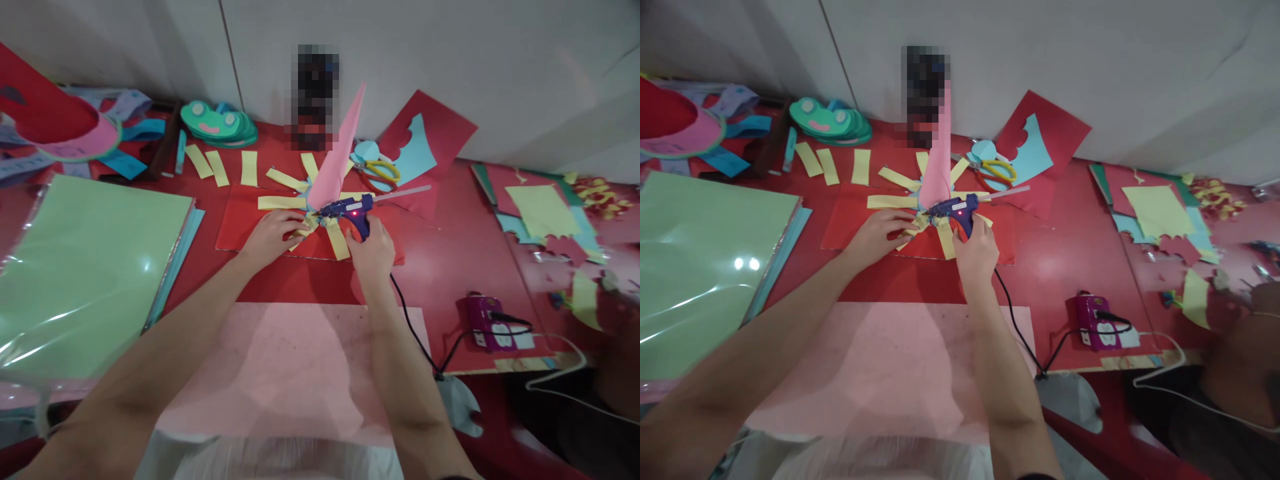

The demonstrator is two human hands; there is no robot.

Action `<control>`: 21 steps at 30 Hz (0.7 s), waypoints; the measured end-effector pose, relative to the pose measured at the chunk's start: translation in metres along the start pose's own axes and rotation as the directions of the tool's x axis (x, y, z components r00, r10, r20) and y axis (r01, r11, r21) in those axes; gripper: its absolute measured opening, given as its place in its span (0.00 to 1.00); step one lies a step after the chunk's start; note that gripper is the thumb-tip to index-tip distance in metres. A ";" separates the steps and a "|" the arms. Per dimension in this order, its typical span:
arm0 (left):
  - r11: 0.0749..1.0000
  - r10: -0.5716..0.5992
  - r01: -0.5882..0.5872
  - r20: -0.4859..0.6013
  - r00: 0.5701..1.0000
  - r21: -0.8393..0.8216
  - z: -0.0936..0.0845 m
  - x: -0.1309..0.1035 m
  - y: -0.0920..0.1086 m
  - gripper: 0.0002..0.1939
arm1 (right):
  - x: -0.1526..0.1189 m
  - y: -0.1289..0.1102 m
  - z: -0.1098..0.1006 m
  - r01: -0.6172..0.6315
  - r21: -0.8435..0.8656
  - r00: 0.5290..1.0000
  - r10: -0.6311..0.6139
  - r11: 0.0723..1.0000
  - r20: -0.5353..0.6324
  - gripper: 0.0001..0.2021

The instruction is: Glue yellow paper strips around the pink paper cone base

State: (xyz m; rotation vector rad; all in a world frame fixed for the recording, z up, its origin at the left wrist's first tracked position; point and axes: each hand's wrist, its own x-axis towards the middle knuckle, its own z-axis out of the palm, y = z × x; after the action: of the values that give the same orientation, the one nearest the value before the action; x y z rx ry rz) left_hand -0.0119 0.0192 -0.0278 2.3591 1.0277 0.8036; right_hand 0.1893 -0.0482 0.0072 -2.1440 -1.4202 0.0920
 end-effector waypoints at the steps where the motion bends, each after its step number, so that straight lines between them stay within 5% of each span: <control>1: 1.000 -0.004 0.004 0.001 1.000 0.003 0.000 0.000 0.000 0.09 | 0.000 0.000 0.001 0.017 0.013 1.000 -0.017 1.000 -0.009 0.18; 21: 1.000 -0.014 0.014 0.018 1.000 0.008 -0.003 0.001 0.004 0.09 | -0.003 -0.003 -0.001 0.096 0.017 0.995 -0.096 0.995 -0.027 0.18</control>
State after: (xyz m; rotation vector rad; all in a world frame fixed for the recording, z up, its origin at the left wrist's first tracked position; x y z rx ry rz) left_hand -0.0115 0.0176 -0.0230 2.3589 1.0406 0.7729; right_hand 0.1856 -0.0507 0.0089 -2.0514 -1.4991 0.0400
